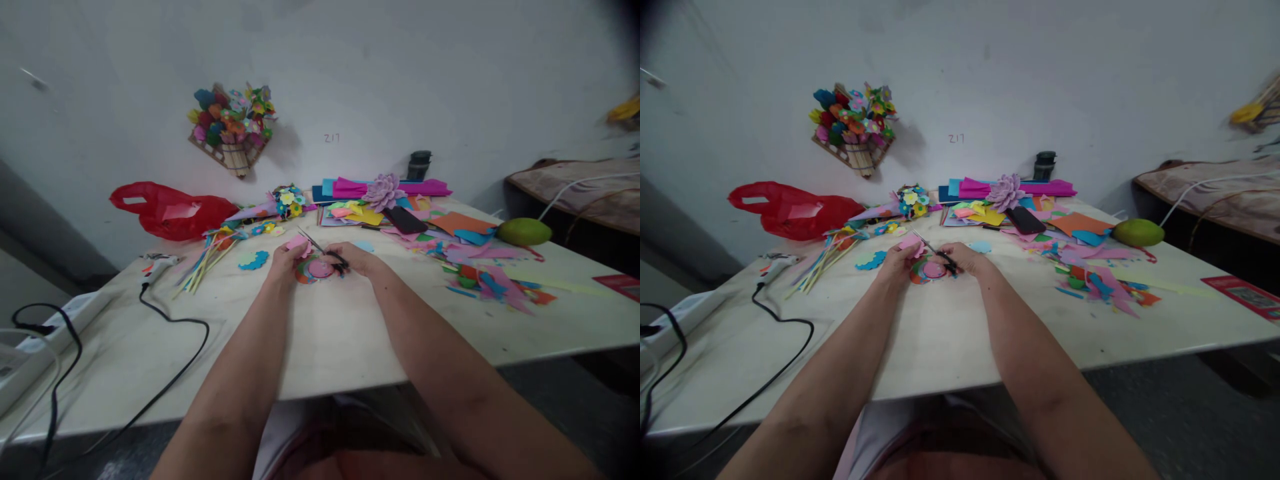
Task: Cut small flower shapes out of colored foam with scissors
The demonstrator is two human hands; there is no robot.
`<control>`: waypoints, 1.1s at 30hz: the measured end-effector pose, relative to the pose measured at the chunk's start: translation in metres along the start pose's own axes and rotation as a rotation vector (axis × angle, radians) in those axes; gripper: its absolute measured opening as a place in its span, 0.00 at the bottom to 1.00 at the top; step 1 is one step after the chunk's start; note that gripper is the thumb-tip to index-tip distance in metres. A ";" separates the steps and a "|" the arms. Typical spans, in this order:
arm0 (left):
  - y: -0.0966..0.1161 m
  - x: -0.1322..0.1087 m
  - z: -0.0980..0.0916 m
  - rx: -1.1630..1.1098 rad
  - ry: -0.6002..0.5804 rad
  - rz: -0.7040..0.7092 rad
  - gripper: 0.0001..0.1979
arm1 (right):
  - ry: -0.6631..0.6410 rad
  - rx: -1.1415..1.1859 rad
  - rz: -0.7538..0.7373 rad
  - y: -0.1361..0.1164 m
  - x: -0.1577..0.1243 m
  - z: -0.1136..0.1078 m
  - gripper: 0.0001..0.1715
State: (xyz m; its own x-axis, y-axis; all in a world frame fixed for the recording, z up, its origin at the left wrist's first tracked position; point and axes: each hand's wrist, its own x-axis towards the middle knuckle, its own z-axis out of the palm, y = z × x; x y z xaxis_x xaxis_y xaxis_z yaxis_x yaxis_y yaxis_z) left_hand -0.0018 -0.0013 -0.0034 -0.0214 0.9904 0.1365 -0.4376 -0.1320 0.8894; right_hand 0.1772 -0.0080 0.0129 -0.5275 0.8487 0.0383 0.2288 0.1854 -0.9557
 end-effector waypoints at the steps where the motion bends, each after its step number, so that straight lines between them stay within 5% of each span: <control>1: 0.000 0.000 0.000 -0.007 0.000 -0.002 0.14 | 0.002 -0.010 0.007 0.001 0.001 0.000 0.13; 33: -0.003 0.002 0.000 -0.055 -0.007 0.001 0.10 | 0.036 -0.024 0.041 0.000 0.003 0.003 0.09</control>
State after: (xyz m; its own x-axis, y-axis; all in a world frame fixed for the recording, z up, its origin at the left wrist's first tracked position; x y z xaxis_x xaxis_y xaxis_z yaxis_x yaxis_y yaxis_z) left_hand -0.0008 0.0013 -0.0054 -0.0156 0.9900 0.1403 -0.4860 -0.1301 0.8642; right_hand 0.1727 -0.0071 0.0121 -0.4879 0.8728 0.0104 0.2692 0.1618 -0.9494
